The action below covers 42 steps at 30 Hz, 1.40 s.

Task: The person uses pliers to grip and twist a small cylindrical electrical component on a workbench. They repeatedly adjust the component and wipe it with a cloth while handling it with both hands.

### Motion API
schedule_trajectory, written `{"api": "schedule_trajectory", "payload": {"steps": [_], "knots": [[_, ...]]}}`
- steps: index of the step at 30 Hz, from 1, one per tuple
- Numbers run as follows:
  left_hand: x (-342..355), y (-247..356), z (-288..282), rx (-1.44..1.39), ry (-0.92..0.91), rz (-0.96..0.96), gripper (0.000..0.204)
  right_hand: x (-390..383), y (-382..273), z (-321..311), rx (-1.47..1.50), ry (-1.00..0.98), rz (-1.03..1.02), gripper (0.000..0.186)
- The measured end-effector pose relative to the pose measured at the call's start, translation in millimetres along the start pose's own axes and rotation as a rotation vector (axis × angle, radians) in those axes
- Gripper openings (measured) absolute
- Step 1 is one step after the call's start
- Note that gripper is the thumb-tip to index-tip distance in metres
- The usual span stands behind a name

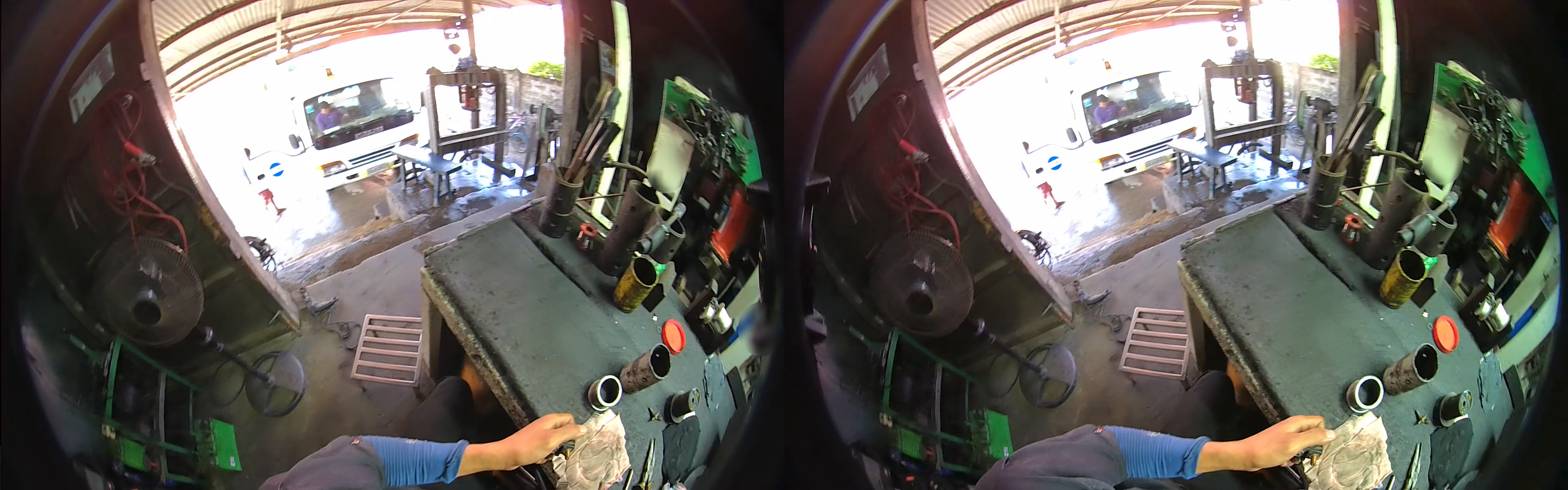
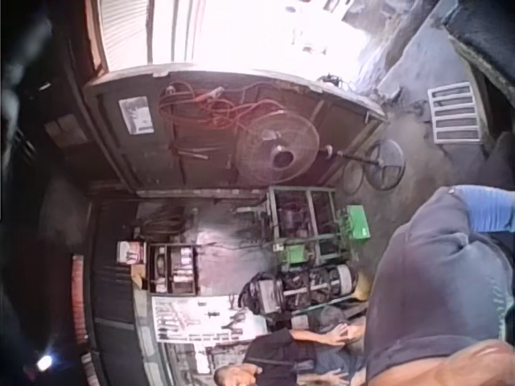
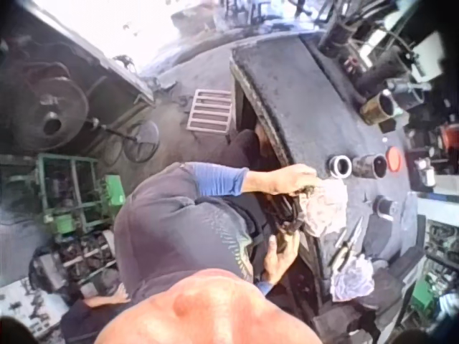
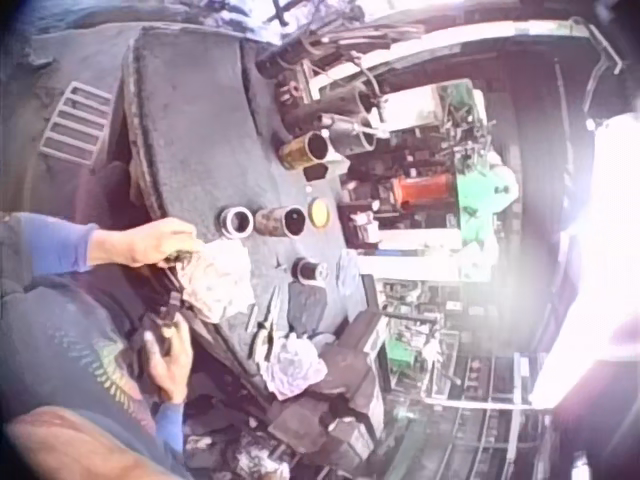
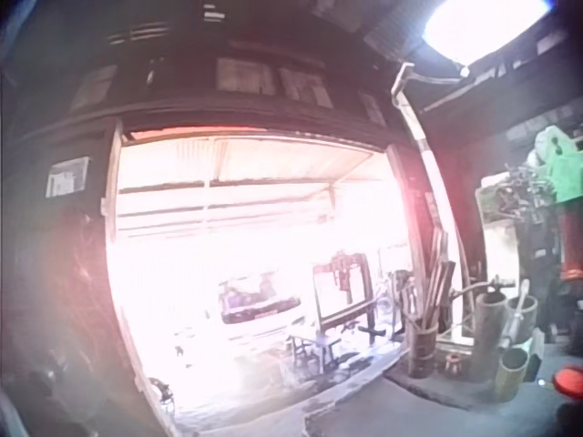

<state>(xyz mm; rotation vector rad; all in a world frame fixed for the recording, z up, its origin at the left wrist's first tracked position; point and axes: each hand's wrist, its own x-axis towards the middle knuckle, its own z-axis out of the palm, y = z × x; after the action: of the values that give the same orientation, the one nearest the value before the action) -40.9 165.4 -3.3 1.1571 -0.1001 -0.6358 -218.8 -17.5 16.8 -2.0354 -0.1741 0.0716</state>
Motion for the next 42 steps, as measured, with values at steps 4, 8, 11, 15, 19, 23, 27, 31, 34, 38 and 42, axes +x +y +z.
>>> {"api": "schedule_trajectory", "payload": {"steps": [4, 8, 11, 15, 19, 23, 27, 31, 34, 38, 42], "knots": [[7, -8, 16, 0.025, -0.034, 0.03, 0.032, 17, -7, -13, -0.091, 0.26, -0.084, 0.027], [-1, 3, 17, -0.045, -0.102, -0.009, 0.034, 28, -20, -26, 0.043, 0.412, 0.019, 0.025], [2, 1, 18, 0.037, -0.115, 0.14, 0.041, 19, 7, -22, 0.144, 0.396, -0.002, 0.038], [-2, 1, 27, 0.265, -0.167, 0.107, 0.04, -3, 27, -2, 0.227, 0.552, -0.024, 0.039], [-5, 13, 48, 0.365, -0.106, 0.003, 0.038, -11, 27, 7, 0.193, 0.66, 0.029, 0.023], [13, 3, 31, 0.134, -0.162, -0.028, 0.047, -10, 28, 9, 0.298, 0.744, 0.016, 0.024], [15, 3, 50, -0.048, 0.053, -0.09, 0.042, -3, 32, 4, 0.352, 0.698, 0.065, 0.029], [12, 12, 78, 0.042, 0.332, -0.12, 0.044, 1, 37, 4, 0.34, 0.728, 0.065, 0.03], [17, 14, 69, 0.014, 0.222, -0.12, 0.044, -5, 37, 5, 0.349, 0.686, 0.093, 0.031], [15, 13, 72, 0.024, 0.233, -0.112, 0.043, -7, 39, 12, 0.369, 0.627, 0.152, 0.032], [10, 15, 87, 0.016, 0.268, -0.097, 0.042, -11, 30, 16, 0.456, 0.712, 0.082, 0.029]]}}
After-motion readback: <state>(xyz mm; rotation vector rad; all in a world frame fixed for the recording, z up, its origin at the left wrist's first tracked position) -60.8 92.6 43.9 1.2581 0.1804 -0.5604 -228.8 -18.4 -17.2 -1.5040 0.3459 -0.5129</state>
